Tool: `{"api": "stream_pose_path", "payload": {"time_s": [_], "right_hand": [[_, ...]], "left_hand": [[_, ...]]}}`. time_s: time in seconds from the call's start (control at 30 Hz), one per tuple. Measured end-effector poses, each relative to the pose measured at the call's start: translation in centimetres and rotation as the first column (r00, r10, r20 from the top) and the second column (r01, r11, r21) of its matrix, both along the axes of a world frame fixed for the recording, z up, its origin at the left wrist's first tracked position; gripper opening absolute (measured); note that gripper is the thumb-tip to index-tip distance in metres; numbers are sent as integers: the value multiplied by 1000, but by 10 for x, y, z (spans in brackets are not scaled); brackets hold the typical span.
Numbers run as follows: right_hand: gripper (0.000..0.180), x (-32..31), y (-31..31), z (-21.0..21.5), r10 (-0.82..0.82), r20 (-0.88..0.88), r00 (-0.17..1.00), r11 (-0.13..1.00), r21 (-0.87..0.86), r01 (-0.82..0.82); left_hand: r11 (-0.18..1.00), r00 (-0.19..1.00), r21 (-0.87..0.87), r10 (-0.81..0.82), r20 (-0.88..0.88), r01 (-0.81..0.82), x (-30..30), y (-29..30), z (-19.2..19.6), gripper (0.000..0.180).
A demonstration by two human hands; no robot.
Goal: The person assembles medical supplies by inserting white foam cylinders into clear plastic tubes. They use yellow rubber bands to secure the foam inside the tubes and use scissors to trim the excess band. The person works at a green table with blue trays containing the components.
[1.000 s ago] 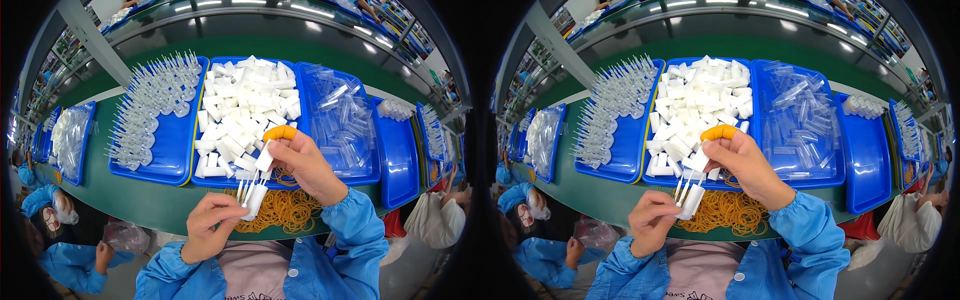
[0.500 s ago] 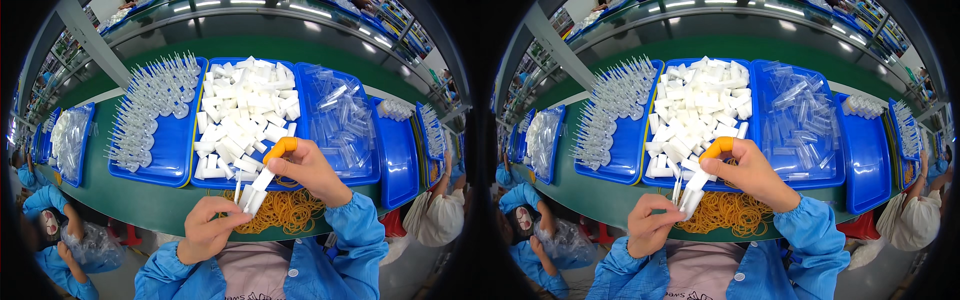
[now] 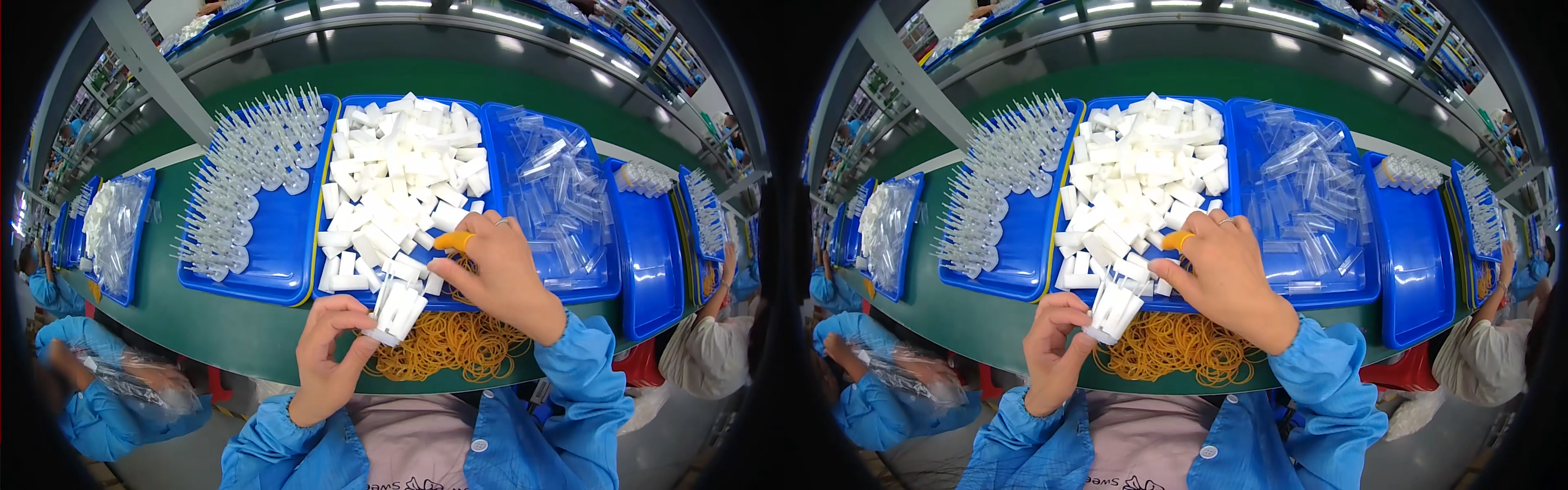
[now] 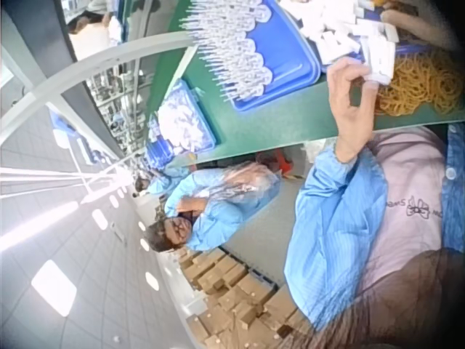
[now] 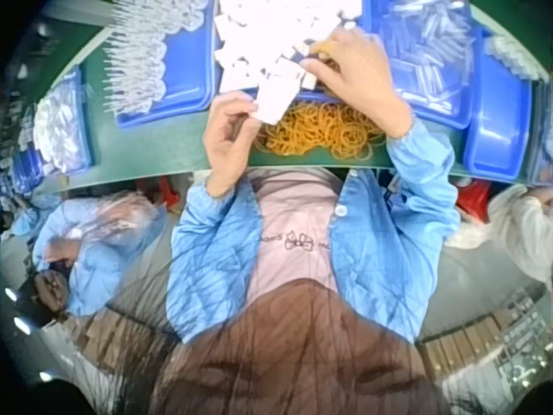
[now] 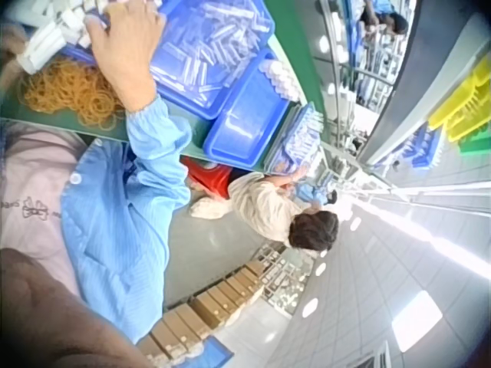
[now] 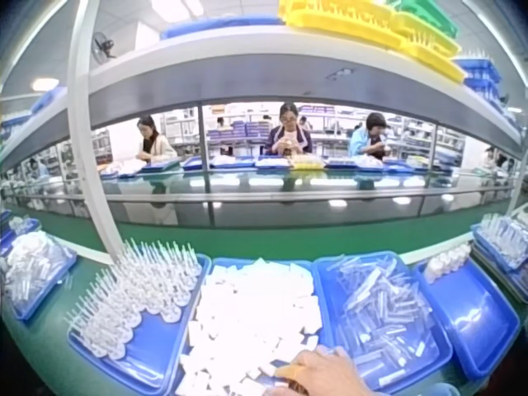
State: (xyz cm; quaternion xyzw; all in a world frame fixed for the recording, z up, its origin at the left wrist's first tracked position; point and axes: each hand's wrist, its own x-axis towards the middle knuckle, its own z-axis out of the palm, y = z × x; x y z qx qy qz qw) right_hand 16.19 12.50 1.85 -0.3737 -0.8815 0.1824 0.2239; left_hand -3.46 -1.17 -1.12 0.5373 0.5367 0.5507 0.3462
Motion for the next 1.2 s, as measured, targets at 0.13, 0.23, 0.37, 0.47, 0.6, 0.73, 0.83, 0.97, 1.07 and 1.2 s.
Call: {"api": "stream_pose_path", "payload": {"time_s": [0.13,0.23,0.37,0.47,0.6,0.73,0.83,0.97,1.07,1.2], "right_hand": [[32,-3,-9,-15,-27,189,982,987,163,-5],[31,-3,-8,-18,-9,111,994,996,93,-1],[24,2,-3,-17,-63,-170,983,974,-226,23],[19,4,4,-12,-230,-496,837,828,-552,-99],[22,1,4,-3,-370,-613,699,658,-704,-269],[23,-3,-1,-2,-398,-617,679,639,-718,-277],[22,-7,-6,-6,-389,-636,666,642,-706,-299],[18,-9,-18,0,-277,-601,749,627,-704,-333],[14,-11,-36,10,-175,-592,786,682,-649,-337],[15,-7,-55,18,-160,-574,803,722,-623,-301]], "left_hand": [[999,985,-34,-17,172,23,-5,2,-6,17],[998,970,-54,-8,244,22,-6,1,-6,17],[999,996,-35,-37,75,40,-6,-2,1,14],[998,998,22,-57,-30,58,1,-3,9,15],[984,978,69,-155,-141,166,4,-4,7,13],[973,962,94,-187,-199,209,8,0,14,15],[971,952,91,-194,-235,220,8,0,15,16],[967,945,138,-171,-278,215,7,0,16,22],[976,986,207,-37,-163,71,14,-2,21,25],[965,987,232,142,-77,-120,25,-3,25,27]]}}
